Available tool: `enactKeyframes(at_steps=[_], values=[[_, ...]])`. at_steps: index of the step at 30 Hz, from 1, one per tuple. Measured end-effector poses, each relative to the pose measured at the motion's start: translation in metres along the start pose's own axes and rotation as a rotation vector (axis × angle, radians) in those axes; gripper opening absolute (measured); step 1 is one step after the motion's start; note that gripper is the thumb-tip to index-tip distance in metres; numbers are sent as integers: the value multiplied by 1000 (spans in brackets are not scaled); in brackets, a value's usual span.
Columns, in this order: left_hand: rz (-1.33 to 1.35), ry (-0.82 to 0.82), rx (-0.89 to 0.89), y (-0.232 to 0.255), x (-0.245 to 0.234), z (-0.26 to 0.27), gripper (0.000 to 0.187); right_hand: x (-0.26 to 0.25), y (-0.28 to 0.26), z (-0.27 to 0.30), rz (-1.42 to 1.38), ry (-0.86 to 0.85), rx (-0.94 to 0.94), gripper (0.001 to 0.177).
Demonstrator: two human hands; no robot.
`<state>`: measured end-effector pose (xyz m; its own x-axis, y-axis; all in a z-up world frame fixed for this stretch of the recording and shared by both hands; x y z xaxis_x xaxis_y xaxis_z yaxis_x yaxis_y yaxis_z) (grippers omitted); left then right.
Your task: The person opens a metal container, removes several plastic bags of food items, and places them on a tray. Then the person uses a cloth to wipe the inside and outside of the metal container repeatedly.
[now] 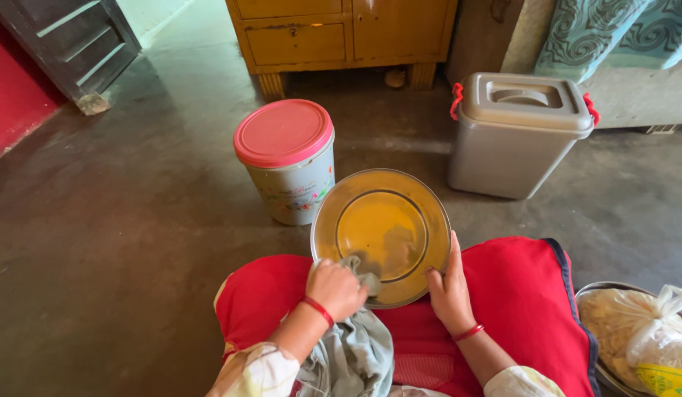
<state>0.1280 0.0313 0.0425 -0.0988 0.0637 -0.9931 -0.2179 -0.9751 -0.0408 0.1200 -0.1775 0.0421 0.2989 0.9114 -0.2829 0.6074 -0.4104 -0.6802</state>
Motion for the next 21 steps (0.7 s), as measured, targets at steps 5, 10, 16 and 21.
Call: enactKeyframes(at_steps=[5,10,16,21], values=[[48,-369,-152,22,48,-23,48,-1,2,2,40,9,28,79],[460,-378,-54,83,77,-40,51,-4,7,4,64,3,26,78],[166,-418,46,77,117,-61,48,-3,1,3,100,-4,-28,79],[-10,-513,-83,48,145,-72,48,-2,4,3,46,8,10,75]])
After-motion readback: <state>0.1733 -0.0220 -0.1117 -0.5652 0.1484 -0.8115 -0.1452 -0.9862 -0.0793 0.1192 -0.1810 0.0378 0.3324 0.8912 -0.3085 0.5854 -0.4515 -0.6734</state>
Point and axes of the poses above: each hand's wrist, its own z-axis away from the middle knuckle, its own x-axis out of the palm, y = z × x, the point moved 10 cm from there along -z, towards the middle knuckle, and after that the axes turned 15 degrees about -x, right-handed, at the moved point
